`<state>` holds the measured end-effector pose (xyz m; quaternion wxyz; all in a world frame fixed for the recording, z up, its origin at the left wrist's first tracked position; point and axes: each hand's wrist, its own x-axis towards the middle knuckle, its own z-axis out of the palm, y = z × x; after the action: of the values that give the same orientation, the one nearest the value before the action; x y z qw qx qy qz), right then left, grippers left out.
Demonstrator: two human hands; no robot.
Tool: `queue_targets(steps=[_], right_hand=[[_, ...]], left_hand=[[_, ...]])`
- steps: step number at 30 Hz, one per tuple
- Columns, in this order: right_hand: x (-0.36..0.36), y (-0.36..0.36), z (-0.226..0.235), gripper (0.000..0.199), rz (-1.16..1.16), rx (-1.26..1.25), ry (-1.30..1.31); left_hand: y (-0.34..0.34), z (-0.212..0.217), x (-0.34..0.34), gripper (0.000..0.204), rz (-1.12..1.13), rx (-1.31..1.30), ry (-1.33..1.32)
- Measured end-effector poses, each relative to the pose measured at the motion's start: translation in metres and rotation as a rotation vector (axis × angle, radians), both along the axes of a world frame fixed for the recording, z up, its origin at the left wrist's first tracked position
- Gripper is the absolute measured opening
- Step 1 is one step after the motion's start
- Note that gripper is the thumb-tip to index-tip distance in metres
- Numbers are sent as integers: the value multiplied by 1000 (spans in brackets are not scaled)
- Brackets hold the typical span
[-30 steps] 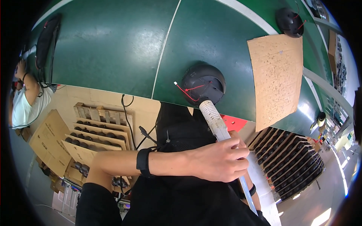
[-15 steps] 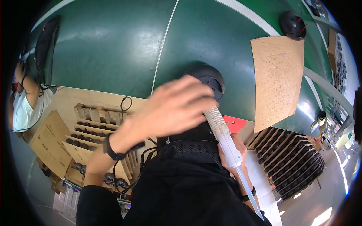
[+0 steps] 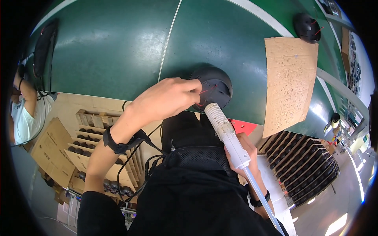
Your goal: The person uses a glue gun to apply glue to the interior of black plastic housings, presses red wires into the glue, and then carries the finished housings to a large cardboard box.
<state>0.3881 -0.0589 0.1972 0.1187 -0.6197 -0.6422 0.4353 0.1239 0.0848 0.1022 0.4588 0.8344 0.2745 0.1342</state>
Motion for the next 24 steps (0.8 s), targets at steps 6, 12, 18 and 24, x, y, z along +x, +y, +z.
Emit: queue_targets(steps=[6,12,18,24], right_hand=[[-3,-2,-4,19,31,4,1],[-10,2,-6,20,34,29,-25],[-6,-3,-5,24,79,-21,-35],[-3,-6,1,30,136,-67,-56]], left_hand=[[21,-7,14,9,159,-385,-119],[25,-7,23,12,260,-486,-109],[21,-9,21,12,314,-509,-118],[19,-9,18,11,328,-527,-149]])
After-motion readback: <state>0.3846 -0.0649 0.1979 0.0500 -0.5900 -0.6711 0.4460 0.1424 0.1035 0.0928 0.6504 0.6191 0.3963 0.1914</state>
